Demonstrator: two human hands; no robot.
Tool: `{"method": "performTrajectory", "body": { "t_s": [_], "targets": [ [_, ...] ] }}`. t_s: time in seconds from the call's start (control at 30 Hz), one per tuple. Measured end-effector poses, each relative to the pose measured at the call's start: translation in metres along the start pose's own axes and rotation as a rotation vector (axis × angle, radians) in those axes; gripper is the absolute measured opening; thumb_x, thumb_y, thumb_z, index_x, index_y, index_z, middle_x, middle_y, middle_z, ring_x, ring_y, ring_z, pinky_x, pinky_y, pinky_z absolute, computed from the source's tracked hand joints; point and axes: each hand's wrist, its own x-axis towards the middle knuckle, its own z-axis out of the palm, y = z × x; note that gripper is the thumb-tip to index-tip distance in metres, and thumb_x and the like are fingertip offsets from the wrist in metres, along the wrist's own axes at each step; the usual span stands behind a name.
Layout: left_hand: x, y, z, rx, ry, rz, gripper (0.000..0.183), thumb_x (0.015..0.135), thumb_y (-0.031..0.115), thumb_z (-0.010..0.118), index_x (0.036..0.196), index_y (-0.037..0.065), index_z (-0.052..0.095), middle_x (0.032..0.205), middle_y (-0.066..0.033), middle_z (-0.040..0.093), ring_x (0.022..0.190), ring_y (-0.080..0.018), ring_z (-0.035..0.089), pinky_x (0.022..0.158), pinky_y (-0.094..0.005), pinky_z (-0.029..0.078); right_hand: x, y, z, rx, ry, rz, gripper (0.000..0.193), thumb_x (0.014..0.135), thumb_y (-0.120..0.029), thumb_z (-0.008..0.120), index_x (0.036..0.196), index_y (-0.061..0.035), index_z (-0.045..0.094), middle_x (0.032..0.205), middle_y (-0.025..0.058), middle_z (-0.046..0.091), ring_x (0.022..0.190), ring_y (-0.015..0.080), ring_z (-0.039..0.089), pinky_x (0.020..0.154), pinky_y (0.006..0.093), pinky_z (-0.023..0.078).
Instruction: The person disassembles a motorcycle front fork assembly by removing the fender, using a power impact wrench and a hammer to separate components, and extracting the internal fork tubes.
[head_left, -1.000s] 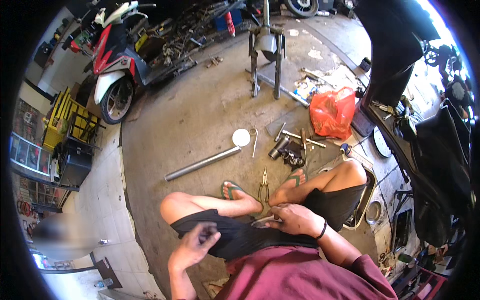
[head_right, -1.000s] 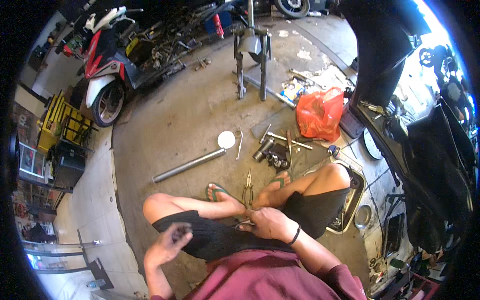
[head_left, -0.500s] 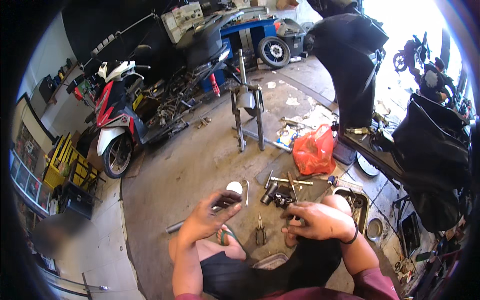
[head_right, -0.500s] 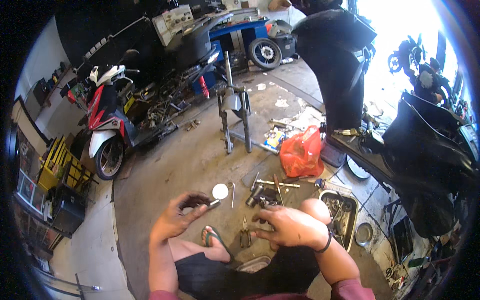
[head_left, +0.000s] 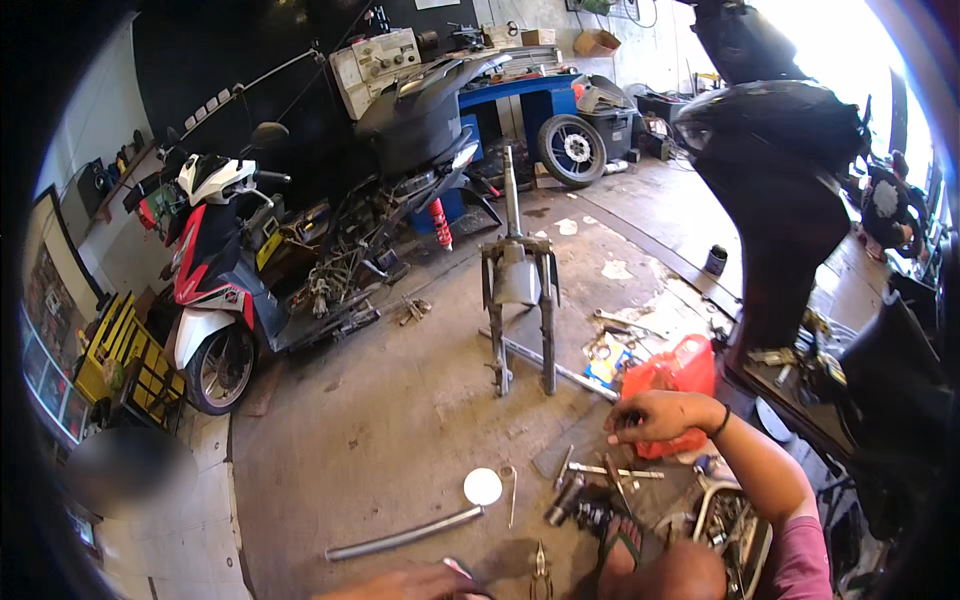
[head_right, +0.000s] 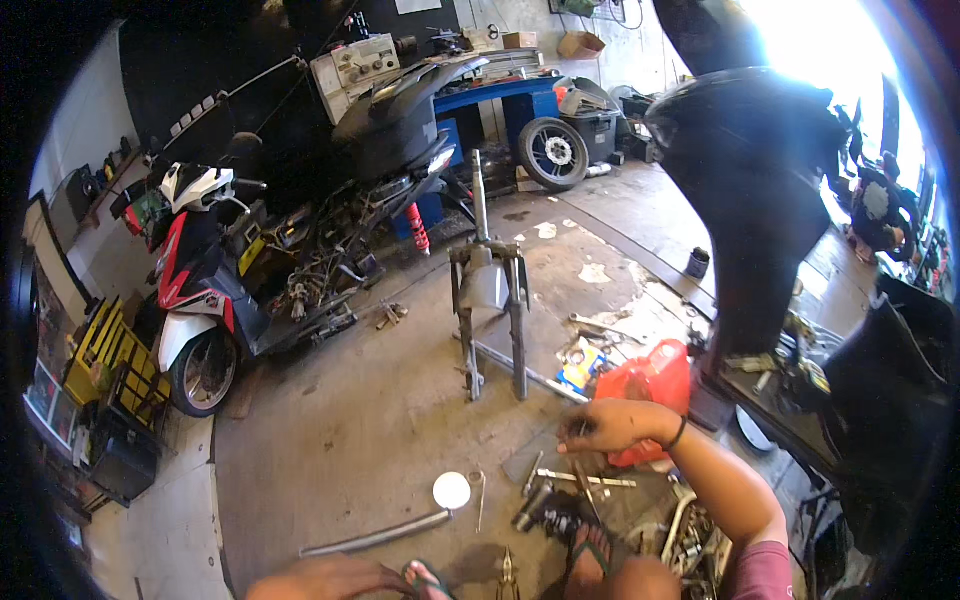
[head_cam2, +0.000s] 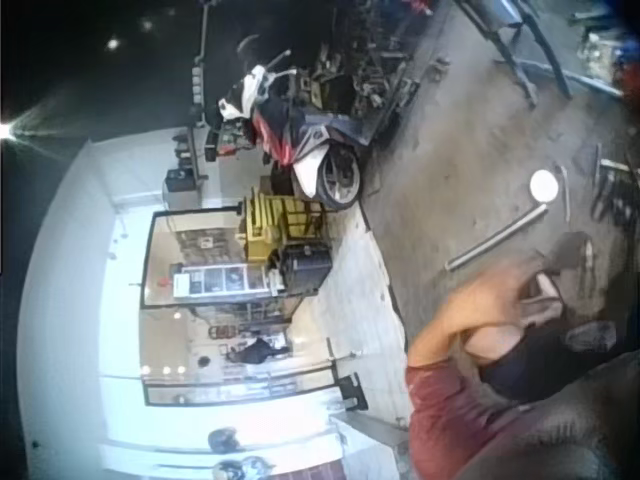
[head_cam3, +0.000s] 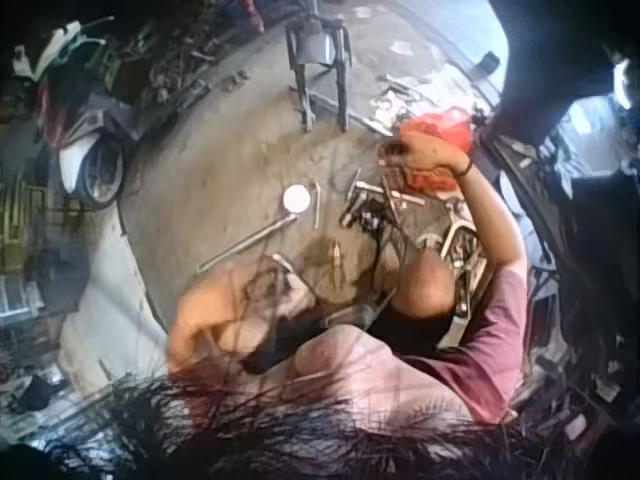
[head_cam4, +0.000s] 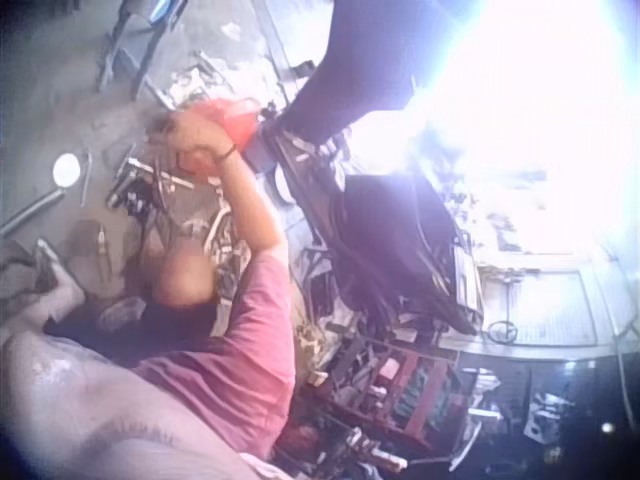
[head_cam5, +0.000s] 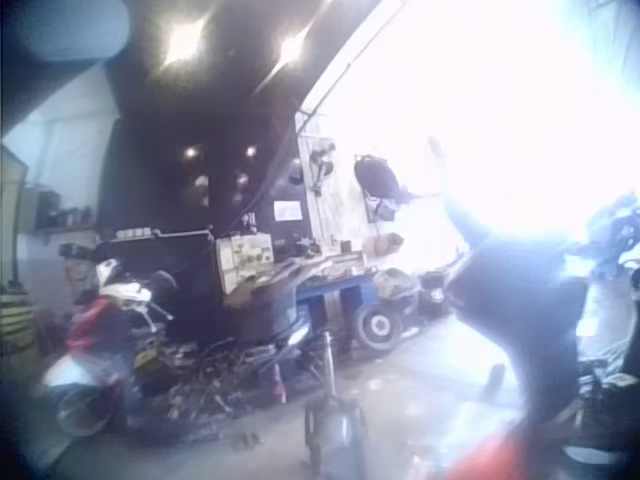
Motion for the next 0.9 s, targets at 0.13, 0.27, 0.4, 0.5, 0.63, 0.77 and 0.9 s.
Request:
{"method": "performTrajectory", "body": {
  "t_s": [0.13, 0.27, 0.4, 0.5, 0.63, 0.77, 0.9],
  "targets": [
    [0.113, -0.129, -0.06, -0.096, -0.068, -0.304, 0.038, 0.09, 0.036, 0.07, 0.116, 0.008, 0.065, 0.101, -0.0118, 0.07, 0.093, -0.0212, 0.066, 0.082, -0.0336, 0.053, 0.13, 0.102, -0.037, 0.134, 0.291, 0.109, 0.044, 0.09, -0.039, 0.067, 0.114, -0.0031, 0.064, 0.104, 0.0143, 0.069, 0.096, 0.0232, 0.065, 0.086, 0.0344, 0.051],
    [0.261, -0.312, -0.09, -0.356, 0.353, -0.593, 0.044, 0.094, 0.046, 0.061, 0.109, 0.005, 0.065, 0.094, -0.0037, 0.067, 0.083, -0.0145, 0.061, 0.072, -0.0314, 0.05, 0.268, 0.203, -0.017, 0.438, 0.81, 0.27, 0.047, 0.086, -0.034, 0.07, 0.118, -0.0004, 0.06, 0.102, 0.0161, 0.069, 0.096, 0.0247, 0.066, 0.088, 0.0345, 0.051],
    [0.419, -0.421, -0.086, -0.649, 0.855, -0.605, 0.059, 0.092, 0.056, 0.057, 0.122, 0.006, 0.058, 0.11, -0.0064, 0.065, 0.094, -0.0182, 0.064, 0.081, -0.0347, 0.05, 0.319, 0.263, 0.02, 0.576, 0.901, 0.489, 0.075, 0.072, -0.041, 0.081, 0.126, 0.0017, 0.051, 0.127, 0.0226, 0.053, 0.121, 0.0331, 0.052, 0.103, 0.0385, 0.044],
    [0.471, -0.449, -0.091, -0.746, 0.991, -0.614, 0.073, 0.089, 0.065, 0.054, 0.13, 0.004, 0.054, 0.119, -0.0096, 0.062, 0.102, -0.0196, 0.062, 0.087, -0.0373, 0.048, 0.353, 0.267, 0.028, 0.505, 0.87, 0.571, 0.084, 0.068, -0.044, 0.084, 0.132, -0.0018, 0.049, 0.13, 0.0238, 0.047, 0.126, 0.0372, 0.045, 0.107, 0.0411, 0.04],
    [0.52, -0.468, -0.108, -0.829, 0.869, -0.552, 0.1, 0.083, 0.081, 0.042, 0.145, 0.002, 0.039, 0.139, -0.0174, 0.049, 0.119, -0.0266, 0.053, 0.102, -0.0441, 0.039, 0.388, 0.319, 0.036, 0.609, 0.846, 0.482, 0.079, 0.069, -0.049, 0.082, 0.125, 0.0004, 0.055, 0.125, 0.0244, 0.056, 0.116, 0.0334, 0.056, 0.1, 0.0385, 0.046],
    [0.543, -0.463, -0.129, -0.88, 0.771, -0.592, 0.098, 0.081, 0.084, 0.036, 0.142, 0.007, 0.045, 0.136, -0.0138, 0.055, 0.119, -0.0281, 0.053, 0.102, -0.0457, 0.036, 0.396, 0.314, 0.036, 0.892, 0.78, 0.386, 0.056, 0.072, -0.046, 0.081, 0.101, -0.0006, 0.068, 0.086, 0.0157, 0.072, 0.08, 0.032, 0.068, 0.076, 0.04, 0.051],
    [0.557, -0.499, -0.14, -1.013, 0.677, -0.425, 0.095, 0.078, 0.084, 0.046, 0.138, 0.01, 0.052, 0.142, -0.0126, 0.051, 0.125, -0.0264, 0.05, 0.108, -0.0403, 0.034, 0.408, 0.287, 0.052, 0.749, 1.132, 0.47, 0.043, 0.076, -0.042, 0.075, 0.097, -0.0051, 0.068, 0.081, 0.0202, 0.069, 0.078, 0.0343, 0.068, 0.072, 0.0413, 0.051]
  ]
}}
